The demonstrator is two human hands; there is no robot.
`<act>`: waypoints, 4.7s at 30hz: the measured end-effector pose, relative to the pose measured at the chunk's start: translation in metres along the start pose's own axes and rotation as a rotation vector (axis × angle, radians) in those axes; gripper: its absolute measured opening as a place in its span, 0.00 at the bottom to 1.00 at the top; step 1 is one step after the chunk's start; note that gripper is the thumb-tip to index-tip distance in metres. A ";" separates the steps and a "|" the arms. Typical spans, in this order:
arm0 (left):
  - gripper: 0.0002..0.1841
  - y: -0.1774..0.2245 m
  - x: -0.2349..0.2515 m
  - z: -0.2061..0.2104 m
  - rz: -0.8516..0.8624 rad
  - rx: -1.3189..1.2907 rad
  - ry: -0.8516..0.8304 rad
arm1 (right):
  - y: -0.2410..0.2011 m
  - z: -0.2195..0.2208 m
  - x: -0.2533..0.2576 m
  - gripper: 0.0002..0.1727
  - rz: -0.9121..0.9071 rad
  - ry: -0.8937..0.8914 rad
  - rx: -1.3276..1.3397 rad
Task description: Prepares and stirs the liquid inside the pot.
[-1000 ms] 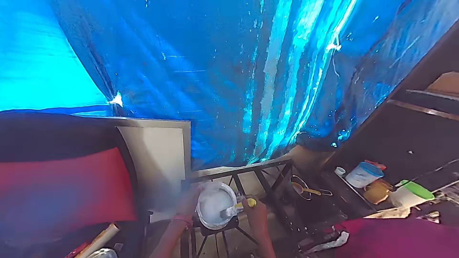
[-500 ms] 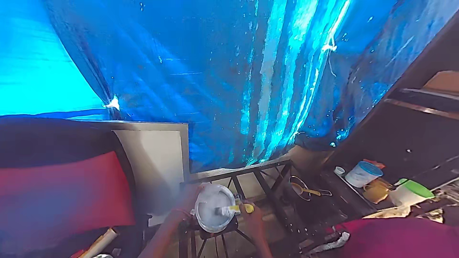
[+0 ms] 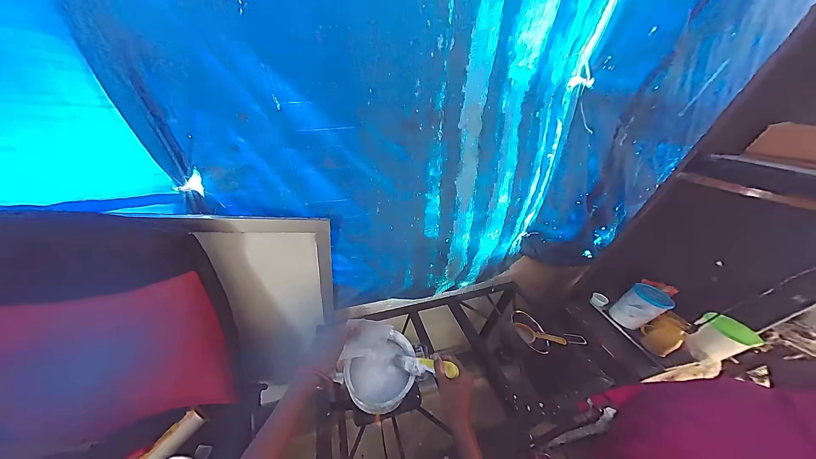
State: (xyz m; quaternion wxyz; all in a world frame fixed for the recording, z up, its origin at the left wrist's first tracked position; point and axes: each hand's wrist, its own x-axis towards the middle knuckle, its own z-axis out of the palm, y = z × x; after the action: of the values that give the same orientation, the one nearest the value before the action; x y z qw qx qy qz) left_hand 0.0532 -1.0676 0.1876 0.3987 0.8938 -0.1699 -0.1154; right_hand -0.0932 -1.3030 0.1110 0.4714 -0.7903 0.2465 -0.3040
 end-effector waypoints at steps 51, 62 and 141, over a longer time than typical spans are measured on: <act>0.17 -0.039 -0.053 0.008 -0.228 -0.927 0.608 | -0.004 0.008 0.004 0.10 0.006 -0.210 0.085; 0.17 -0.051 -0.059 0.022 -0.238 -1.129 0.630 | -0.025 0.011 0.016 0.11 -0.103 -0.324 -0.017; 0.13 -0.050 -0.075 0.027 -0.410 -1.320 0.661 | -0.033 0.029 0.038 0.13 -0.128 -0.248 -0.097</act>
State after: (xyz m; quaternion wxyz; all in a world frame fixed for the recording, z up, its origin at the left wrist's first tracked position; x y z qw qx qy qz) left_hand -0.0136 -1.0247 0.1375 0.8507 0.4719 0.2314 0.0086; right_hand -0.0422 -1.2972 0.1389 0.4394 -0.8577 0.1498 -0.2210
